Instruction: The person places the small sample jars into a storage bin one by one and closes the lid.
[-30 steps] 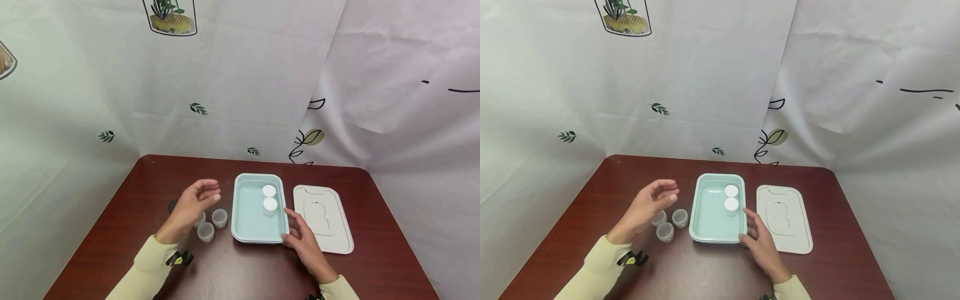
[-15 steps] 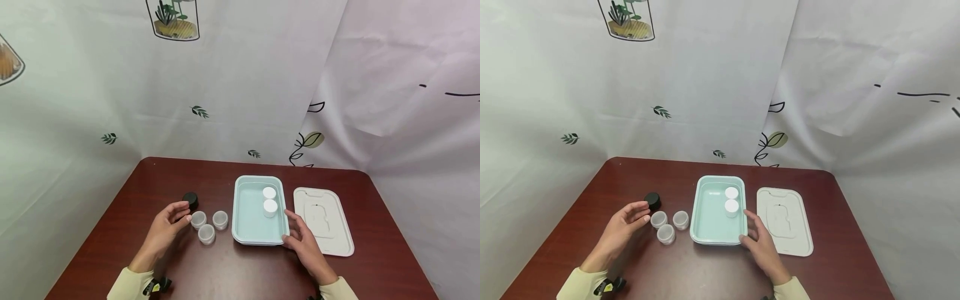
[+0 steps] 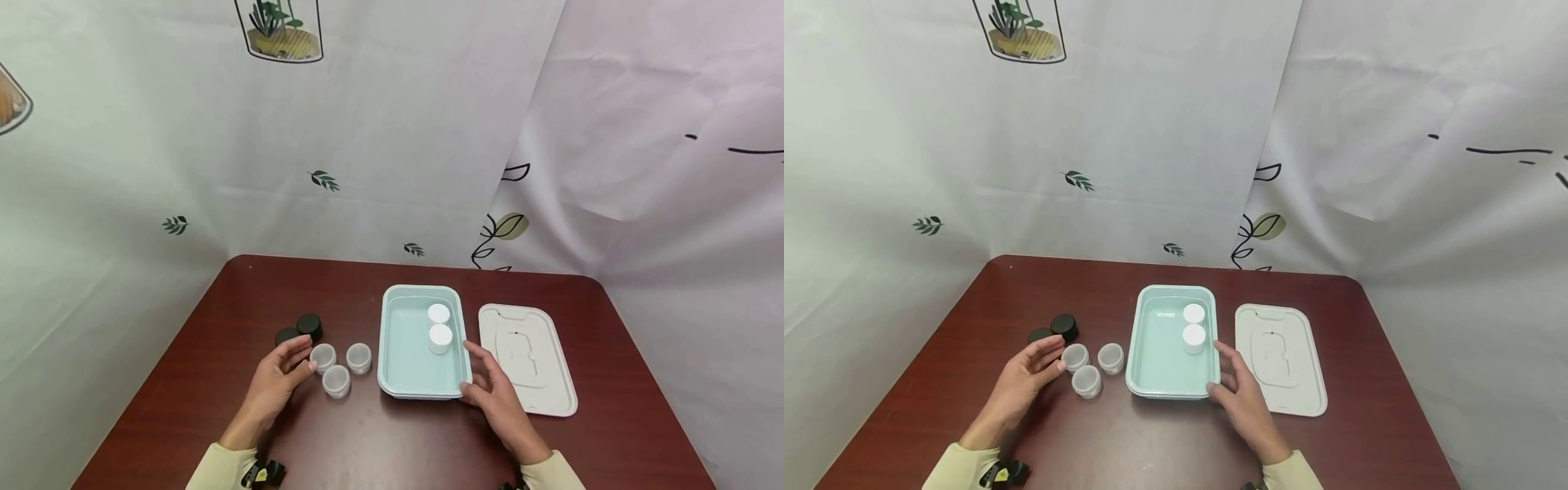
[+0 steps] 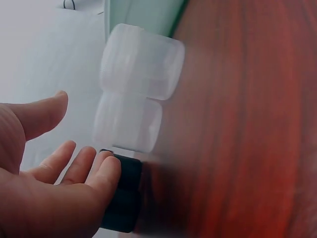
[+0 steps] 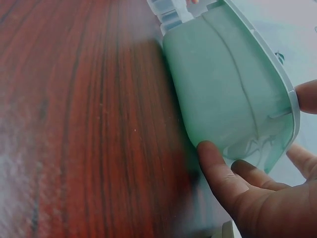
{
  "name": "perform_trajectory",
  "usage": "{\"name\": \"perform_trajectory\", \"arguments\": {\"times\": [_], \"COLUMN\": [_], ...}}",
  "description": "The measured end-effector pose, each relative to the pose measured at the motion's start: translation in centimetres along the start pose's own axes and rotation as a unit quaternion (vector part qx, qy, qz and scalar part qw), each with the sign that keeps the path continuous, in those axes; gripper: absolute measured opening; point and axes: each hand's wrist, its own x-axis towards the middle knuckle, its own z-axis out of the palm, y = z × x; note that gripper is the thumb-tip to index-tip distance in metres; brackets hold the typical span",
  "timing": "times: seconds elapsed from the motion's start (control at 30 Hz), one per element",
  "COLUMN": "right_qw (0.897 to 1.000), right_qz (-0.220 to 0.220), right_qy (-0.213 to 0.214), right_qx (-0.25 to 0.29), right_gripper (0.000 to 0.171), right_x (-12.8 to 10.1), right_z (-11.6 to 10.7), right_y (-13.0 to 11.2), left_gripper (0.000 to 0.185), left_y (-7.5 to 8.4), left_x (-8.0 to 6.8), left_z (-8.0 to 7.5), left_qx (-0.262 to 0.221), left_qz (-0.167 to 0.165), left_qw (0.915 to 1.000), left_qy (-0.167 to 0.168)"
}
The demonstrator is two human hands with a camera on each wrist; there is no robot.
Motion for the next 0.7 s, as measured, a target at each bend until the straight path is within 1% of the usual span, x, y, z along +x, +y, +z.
{"name": "perform_trajectory", "arguments": {"times": [0.13,0.33,0.5,0.7], "right_qw": [1.000,1.000,1.000,1.000], "right_qz": [-0.001,-0.005,-0.009,-0.009], "right_qy": [-0.001,-0.005,-0.004,-0.005], "right_qx": [0.001,-0.001,-0.004,-0.004], "right_gripper": [0.069,0.069,0.069,0.069], "right_x": [0.0,0.0,0.1,0.1], "right_z": [-0.1,-0.1,-0.1,-0.1], "right_y": [0.0,0.1,0.1,0.1], "left_gripper": [0.063,0.063,0.064,0.060], "left_y": [-0.5,-0.7,-1.2,-1.6], "left_x": [0.3,0.5,0.7,0.8], "left_z": [0.4,0.7,0.7,0.7], "left_qx": [-0.002,-0.008,0.010,0.032], "left_qz": [-0.001,-0.012,-0.010,-0.026], "left_qw": [0.9999,0.9998,0.9997,0.9990], "left_qy": [-0.010,-0.015,-0.021,-0.018]}}
